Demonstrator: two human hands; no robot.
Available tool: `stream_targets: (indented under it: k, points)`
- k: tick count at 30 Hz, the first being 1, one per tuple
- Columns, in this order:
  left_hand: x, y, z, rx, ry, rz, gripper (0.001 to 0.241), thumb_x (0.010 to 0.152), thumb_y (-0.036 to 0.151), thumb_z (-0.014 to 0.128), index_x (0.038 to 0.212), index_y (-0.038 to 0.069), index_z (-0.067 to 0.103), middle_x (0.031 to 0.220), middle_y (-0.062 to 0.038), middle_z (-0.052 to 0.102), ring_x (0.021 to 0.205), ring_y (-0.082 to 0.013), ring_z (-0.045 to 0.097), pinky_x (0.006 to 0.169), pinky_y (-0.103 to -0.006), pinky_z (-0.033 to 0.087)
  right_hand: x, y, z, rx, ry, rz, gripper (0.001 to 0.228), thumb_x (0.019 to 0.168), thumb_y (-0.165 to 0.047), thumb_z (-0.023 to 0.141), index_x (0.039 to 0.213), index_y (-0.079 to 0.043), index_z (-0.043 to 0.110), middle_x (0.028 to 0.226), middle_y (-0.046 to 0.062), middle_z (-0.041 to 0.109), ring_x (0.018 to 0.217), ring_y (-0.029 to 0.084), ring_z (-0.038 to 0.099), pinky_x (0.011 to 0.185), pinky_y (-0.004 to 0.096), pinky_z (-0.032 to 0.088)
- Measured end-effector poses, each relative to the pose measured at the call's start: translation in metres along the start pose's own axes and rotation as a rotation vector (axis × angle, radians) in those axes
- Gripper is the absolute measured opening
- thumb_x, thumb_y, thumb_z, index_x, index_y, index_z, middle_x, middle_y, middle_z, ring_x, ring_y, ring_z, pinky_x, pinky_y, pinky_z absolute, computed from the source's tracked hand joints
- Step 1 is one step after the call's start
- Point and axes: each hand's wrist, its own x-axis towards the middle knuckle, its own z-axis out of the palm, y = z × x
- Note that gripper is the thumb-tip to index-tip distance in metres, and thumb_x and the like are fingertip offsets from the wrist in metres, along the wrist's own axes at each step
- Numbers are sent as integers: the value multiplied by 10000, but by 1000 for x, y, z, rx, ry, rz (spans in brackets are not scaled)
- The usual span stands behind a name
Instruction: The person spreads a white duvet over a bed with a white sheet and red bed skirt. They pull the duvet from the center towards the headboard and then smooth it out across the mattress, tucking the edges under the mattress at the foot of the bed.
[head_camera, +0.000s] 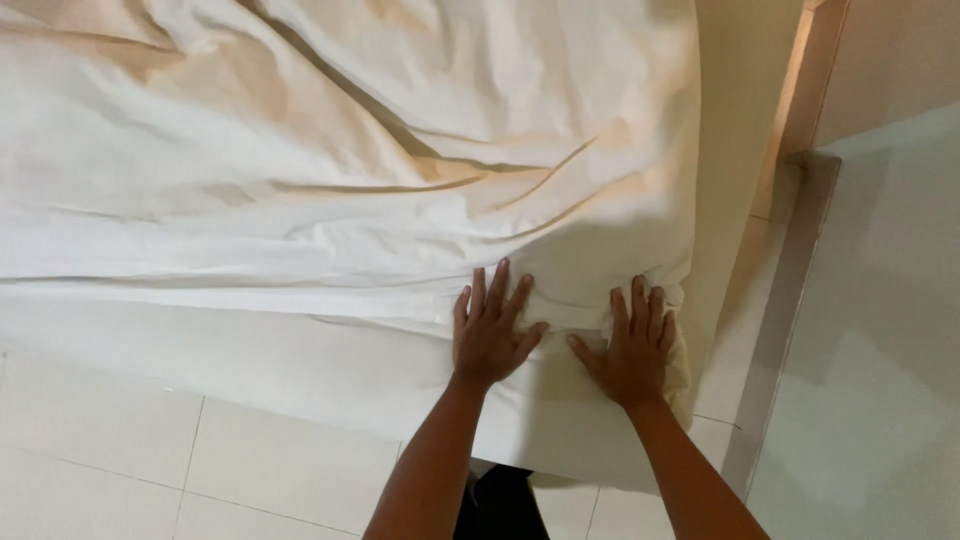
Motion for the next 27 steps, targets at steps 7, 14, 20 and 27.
stream_targets:
  k: [7,14,20,27]
  points:
    - [-5,-19,38,-16,-73,-32,827,850,662,657,1557,286,449,1673,-115,302,1530,-406,239,1195,-574,176,-2,9,25,5,93,-46,1007,761,-652,715,1496,-65,354,1630,252,306,1510,510,230,1159,723,172]
    - [-4,-23,43,29,-98,-47,872,787,724,679,1527,304,486,1636,-109,358,1498,-414,287,1173,-588,219,-6,14,38,-41,108,-52,962,813,-626,688,1506,-47,354,1643,264,289,1529,492,237,1126,724,214]
    - [-2,-21,41,22,-120,-78,868,773,728,693,1518,326,500,1655,-94,330,1490,-420,287,1166,-600,241,-5,11,33,-68,96,-65,942,819,-627,665,1491,-44,354,1623,289,305,1511,502,250,1109,737,218]
    - [2,-20,36,-1,-179,-112,893,769,723,695,1538,338,455,1681,-92,260,1519,-425,241,1191,-582,191,-5,7,27,-75,140,-83,907,865,-606,662,1518,-46,373,1645,276,308,1521,496,274,1114,725,250]
